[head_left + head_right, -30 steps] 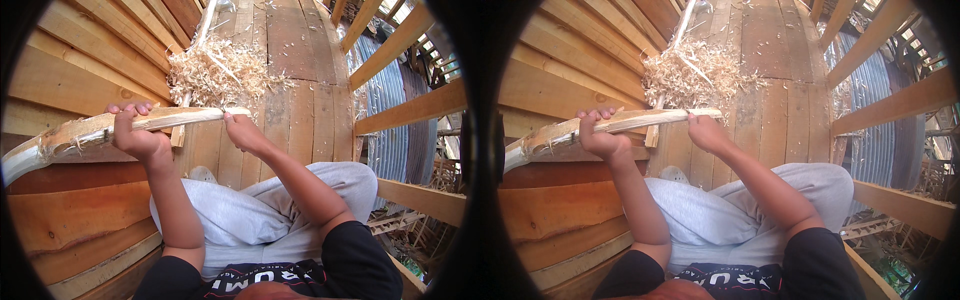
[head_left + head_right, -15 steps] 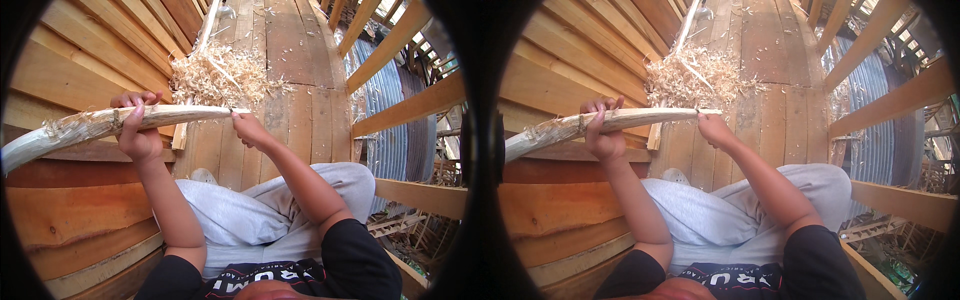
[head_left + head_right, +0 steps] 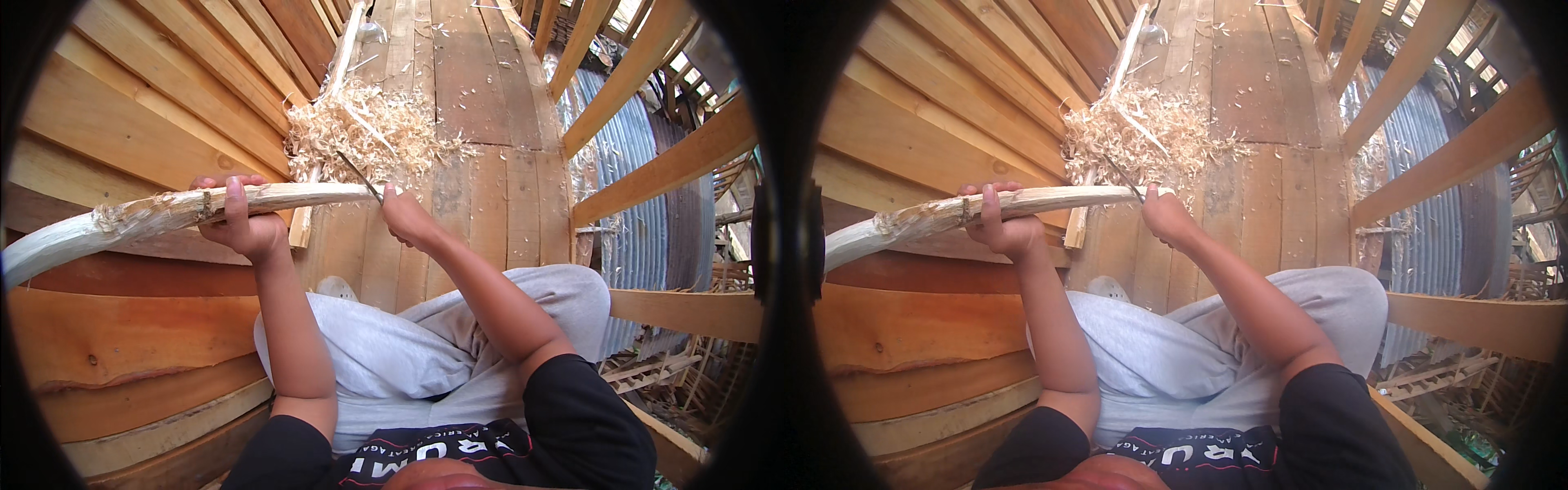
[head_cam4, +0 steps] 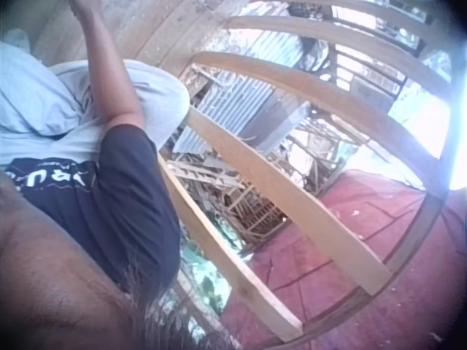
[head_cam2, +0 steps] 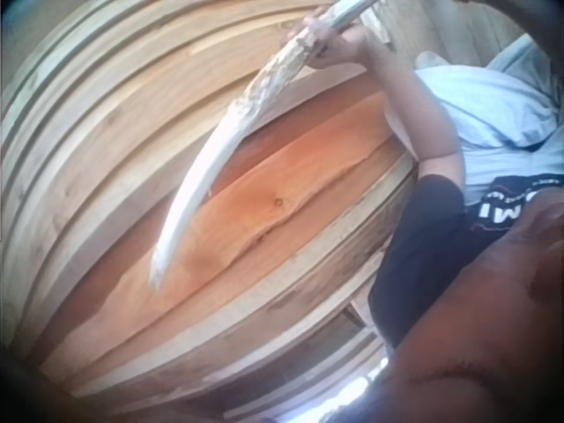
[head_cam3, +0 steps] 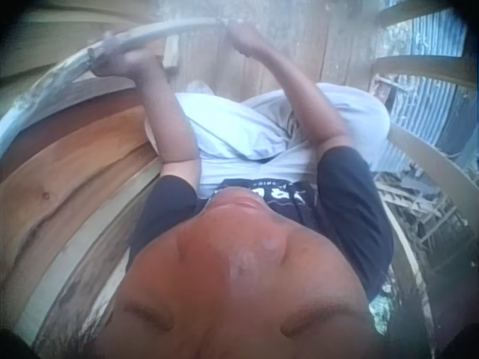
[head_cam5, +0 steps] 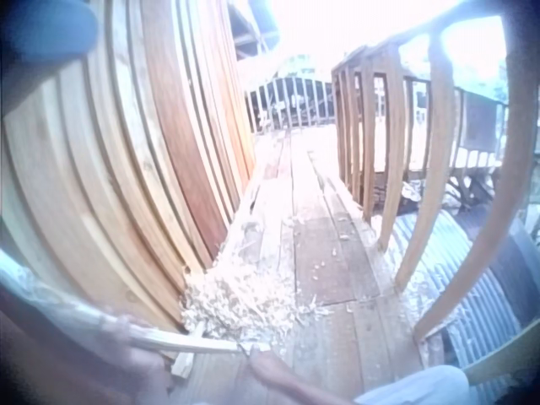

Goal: The person sits on a wooden floor and uses a knife to shave and shape a curved piece of wood. They hold the wood with one hand and carefully remove thin layers with the other, creating wood shavings that accumulate on the floor.

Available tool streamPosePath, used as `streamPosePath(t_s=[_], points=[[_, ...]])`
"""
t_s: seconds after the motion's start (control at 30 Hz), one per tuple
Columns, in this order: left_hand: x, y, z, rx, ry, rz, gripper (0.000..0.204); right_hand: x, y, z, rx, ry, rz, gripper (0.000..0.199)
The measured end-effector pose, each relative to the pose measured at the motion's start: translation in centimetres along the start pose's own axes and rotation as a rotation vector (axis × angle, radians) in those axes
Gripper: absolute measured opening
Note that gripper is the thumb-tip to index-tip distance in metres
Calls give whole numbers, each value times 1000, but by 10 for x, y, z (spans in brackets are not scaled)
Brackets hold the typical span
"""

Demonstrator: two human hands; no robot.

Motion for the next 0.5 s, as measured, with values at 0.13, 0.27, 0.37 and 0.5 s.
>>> streamPosePath(t_s=[0.13, 0.27, 0.37, 0.5], points=[[6, 6, 0, 39, 32, -115, 28, 9, 6, -14, 148, -117, 62, 60], [11, 25, 8, 21, 25, -128, 27, -11, -4, 20, 197, -152, 262, 54], [7, 22, 5, 34, -8, -124, 25, -8, -6, 16, 122, -45, 170, 58], [3, 15, 2, 75, -25, -138, 23, 35, 5, -25, 236, -273, 145, 59]])
Point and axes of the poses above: each hand's wrist, its own x-axis away from the middle knuckle, its own y-axis out of the palm, z = x × y, the point moved 2 cm from there along -x, towards the middle knuckle, and after that the axes turned 3 degrees about y, right-handed, at the moved point
